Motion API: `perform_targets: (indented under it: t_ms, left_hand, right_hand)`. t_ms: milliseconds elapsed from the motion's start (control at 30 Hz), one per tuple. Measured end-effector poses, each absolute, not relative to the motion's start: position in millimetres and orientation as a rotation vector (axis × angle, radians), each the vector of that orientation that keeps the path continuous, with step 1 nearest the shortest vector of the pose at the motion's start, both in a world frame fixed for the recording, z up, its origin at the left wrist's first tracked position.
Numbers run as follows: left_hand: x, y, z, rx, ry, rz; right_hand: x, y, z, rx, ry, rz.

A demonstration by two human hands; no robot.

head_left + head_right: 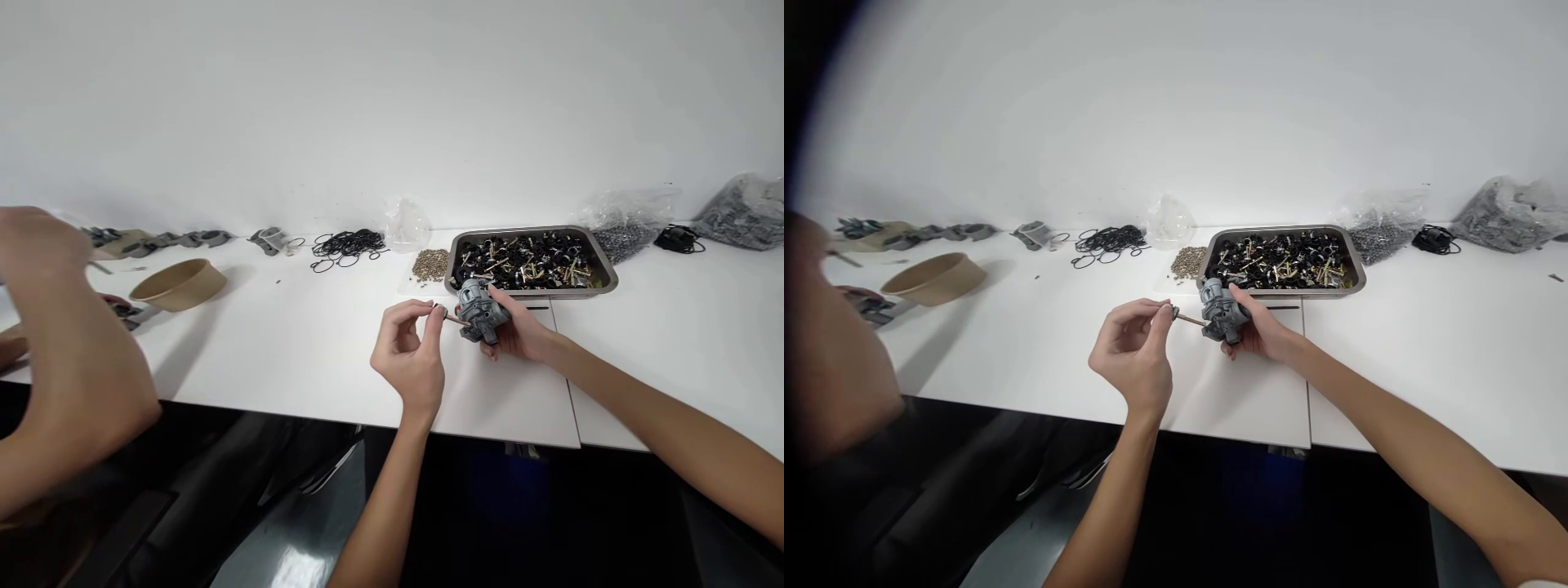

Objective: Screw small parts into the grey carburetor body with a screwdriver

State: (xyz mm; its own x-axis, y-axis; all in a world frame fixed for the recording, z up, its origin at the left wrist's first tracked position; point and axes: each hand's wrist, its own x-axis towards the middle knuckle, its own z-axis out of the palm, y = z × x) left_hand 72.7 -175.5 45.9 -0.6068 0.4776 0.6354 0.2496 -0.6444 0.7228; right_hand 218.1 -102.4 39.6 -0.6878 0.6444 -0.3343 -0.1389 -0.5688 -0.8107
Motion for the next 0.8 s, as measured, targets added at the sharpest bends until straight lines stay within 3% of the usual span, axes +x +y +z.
perform_targets:
  t_ms: [433,800]
  left_hand:
    - [95.0,-158.6,41.1,1.443,1.335,2.307]
    - [100.6,-167.2,29.4,1.985,1.394,2.446]
  right_hand:
    - [217.7,-101.0,30.4,-0.802,-1.124,2.284]
    - [215.5,-105.1,36.2,-0.847,-1.059,2.207]
